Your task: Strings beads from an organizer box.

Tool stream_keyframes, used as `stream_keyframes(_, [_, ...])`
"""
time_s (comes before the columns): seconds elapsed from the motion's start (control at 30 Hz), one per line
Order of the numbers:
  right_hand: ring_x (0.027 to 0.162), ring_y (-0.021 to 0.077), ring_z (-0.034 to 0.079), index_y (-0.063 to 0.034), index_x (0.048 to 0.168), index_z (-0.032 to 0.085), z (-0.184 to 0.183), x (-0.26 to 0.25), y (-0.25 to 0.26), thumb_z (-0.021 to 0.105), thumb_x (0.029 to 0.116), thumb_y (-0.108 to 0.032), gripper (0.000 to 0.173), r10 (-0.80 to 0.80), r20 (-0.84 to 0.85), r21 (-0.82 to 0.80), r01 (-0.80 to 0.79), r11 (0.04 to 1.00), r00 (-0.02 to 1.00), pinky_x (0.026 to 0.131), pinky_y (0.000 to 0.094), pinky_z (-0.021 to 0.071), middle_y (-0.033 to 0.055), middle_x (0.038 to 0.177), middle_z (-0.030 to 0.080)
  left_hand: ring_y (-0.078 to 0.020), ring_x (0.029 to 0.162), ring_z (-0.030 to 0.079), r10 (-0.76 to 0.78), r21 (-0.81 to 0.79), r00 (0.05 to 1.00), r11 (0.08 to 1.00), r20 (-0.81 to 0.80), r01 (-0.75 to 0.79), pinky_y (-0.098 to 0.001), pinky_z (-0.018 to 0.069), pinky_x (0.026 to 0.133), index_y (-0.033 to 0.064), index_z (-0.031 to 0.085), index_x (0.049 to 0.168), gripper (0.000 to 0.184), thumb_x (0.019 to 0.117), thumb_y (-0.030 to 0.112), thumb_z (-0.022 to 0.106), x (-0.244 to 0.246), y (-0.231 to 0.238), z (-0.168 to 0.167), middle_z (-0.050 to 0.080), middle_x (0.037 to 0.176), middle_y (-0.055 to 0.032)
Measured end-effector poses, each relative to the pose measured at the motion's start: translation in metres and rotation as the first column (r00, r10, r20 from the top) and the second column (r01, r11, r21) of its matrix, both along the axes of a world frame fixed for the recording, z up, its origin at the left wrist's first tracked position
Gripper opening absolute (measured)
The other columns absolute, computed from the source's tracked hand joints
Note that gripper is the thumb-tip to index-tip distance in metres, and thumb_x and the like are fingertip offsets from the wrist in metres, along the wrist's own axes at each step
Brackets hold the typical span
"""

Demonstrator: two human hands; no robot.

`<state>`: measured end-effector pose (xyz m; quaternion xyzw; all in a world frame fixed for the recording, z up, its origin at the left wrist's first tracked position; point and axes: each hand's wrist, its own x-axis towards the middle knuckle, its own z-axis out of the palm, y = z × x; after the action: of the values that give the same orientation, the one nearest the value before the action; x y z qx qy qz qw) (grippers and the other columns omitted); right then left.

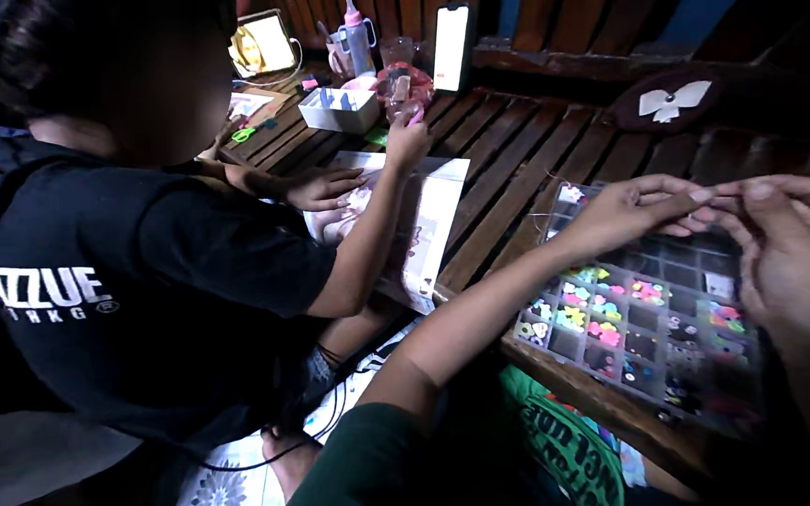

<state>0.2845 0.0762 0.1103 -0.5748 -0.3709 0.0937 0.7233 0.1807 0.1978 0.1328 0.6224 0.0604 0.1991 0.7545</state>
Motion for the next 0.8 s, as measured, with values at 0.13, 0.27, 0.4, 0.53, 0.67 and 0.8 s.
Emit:
stream_keyframes(0.13, [0.089,0.0031,0.071,-0.0111,0.112,0.061,0.011,-0.017,-0.003,0.056,0.1035,-0.009,0.010,-0.009,-0.020,-0.028,0.009,1.000,1.000,0.084,0.0231,0.0605,-0.0099,0.101,0.071,-0.0060,0.072,0.063,0.020,-0.010,1.000,1.000,0.001,-0.020,-0.0220,0.0559,0.071,-0.0127,0.060,0.111,0.017,0.1047,-0.001,0.050,-0.004,0.000,0.003,0.065,0.085,-0.0087])
stream_keyframes(0.27, [0.087,0.0032,0.071,-0.0101,0.109,0.062,0.014,-0.016,-0.001,0.053,0.1052,-0.010,0.009,0.015,-0.059,-0.022,-0.016,1.000,0.998,0.085,0.0235,0.0604,-0.0091,0.099,0.071,-0.0078,0.073,0.066,0.025,-0.031,0.999,0.999,0.027,-0.024,-0.0246,0.0586,0.073,-0.0087,0.062,0.107,0.015,0.1049,0.002,0.051,-0.001,0.002,-0.002,0.067,0.083,-0.0054])
stream_keyframes(0.4, [0.087,0.0041,0.070,-0.0100,0.107,0.062,0.014,-0.012,0.003,0.052,0.1052,-0.007,0.010,0.079,-0.148,0.013,-0.078,0.997,0.986,0.085,0.0241,0.0600,-0.0071,0.097,0.071,-0.0088,0.073,0.069,0.022,-0.089,0.999,0.996,0.039,-0.019,-0.0251,0.0599,0.073,-0.0051,0.061,0.105,0.014,0.1058,0.004,0.051,0.000,0.005,-0.005,0.070,0.083,-0.0052])
stream_keyframes(0.53, [0.087,0.0053,0.070,-0.0096,0.106,0.063,0.014,-0.011,0.003,0.052,0.1052,-0.006,0.011,0.120,-0.208,0.016,-0.120,0.993,0.971,0.086,0.0241,0.0595,-0.0048,0.097,0.071,-0.0090,0.073,0.070,0.017,-0.091,0.999,0.996,0.032,-0.014,-0.0248,0.0598,0.072,-0.0036,0.061,0.102,0.013,0.1059,0.004,0.051,-0.003,0.006,-0.003,0.071,0.082,-0.0054])
stream_keyframes(0.67, [0.087,0.0041,0.070,-0.0110,0.107,0.063,0.011,-0.008,0.003,0.054,0.1032,-0.004,0.012,0.141,-0.180,-0.001,-0.143,0.990,0.974,0.086,0.0238,0.0597,-0.0069,0.097,0.070,-0.0094,0.073,0.069,0.028,-0.101,0.999,0.995,0.035,-0.024,-0.0255,0.0600,0.072,-0.0039,0.060,0.102,0.013,0.1057,0.005,0.052,-0.004,0.007,-0.003,0.070,0.082,-0.0059])
stream_keyframes(0.8, [0.087,0.0039,0.070,-0.0105,0.106,0.064,0.011,-0.008,0.002,0.057,0.1010,0.000,0.013,0.106,-0.153,-0.001,-0.108,0.994,0.983,0.086,0.0235,0.0601,-0.0071,0.096,0.071,-0.0100,0.072,0.070,0.020,-0.106,0.998,0.994,0.060,-0.014,-0.0257,0.0603,0.072,-0.0044,0.060,0.102,0.010,0.1047,0.003,0.053,-0.002,0.007,-0.006,0.070,0.082,-0.0067])
